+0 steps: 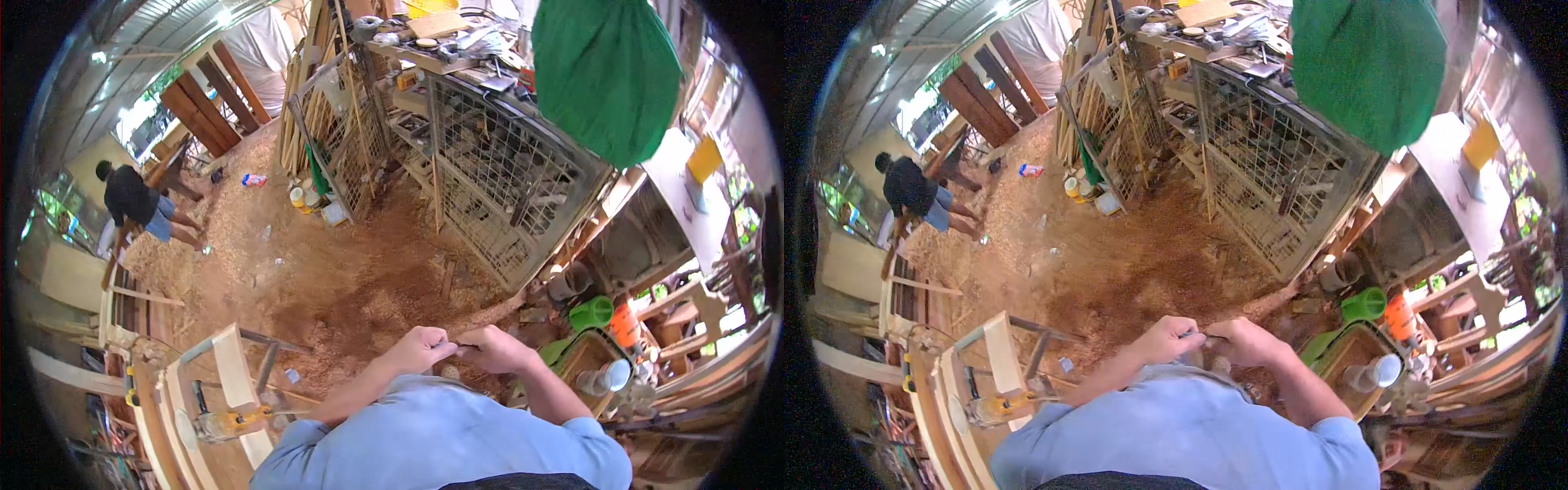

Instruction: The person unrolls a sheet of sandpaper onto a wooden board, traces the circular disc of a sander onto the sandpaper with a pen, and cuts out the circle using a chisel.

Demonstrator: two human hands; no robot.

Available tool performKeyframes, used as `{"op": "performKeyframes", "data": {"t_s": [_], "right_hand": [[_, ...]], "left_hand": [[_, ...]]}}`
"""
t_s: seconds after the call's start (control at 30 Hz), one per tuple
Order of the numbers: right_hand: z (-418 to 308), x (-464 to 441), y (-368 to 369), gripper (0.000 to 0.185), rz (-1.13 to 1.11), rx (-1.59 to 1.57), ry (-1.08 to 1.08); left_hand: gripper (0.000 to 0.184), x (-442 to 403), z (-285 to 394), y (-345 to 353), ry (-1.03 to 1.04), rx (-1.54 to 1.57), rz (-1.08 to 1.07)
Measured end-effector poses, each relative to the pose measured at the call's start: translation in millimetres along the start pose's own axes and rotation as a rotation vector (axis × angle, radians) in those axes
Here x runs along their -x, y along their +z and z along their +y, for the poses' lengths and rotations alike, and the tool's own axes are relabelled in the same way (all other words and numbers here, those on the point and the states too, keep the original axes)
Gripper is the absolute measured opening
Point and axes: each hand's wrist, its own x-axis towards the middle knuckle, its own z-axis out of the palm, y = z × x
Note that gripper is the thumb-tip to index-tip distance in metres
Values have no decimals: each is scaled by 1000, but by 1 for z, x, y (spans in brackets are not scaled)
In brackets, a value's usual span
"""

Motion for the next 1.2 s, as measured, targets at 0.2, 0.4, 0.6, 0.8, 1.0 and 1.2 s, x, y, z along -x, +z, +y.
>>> {"op": "performKeyframes", "data": {"t_s": [0.2,0.4,0.6,0.8,1.0,1.2], "right_hand": [[7,-34,-19,25,158,-13,-57],[21,-99,-80,34,-39,583,87],[30,-206,-161,15,805,-39,-14],[-18,-386,-96,34,650,-1128,-456],[-18,-454,-107,53,603,-1421,-498],[19,-510,-135,54,671,-1424,-428]], "left_hand": [[30,-33,-17,-18,-91,799,69],[20,-68,-81,-93,-116,869,195],[18,-71,-130,-314,116,737,639],[16,-136,-112,-342,156,484,176],[19,-185,-106,-386,344,505,66],[23,-257,-103,-429,414,349,101]]}}
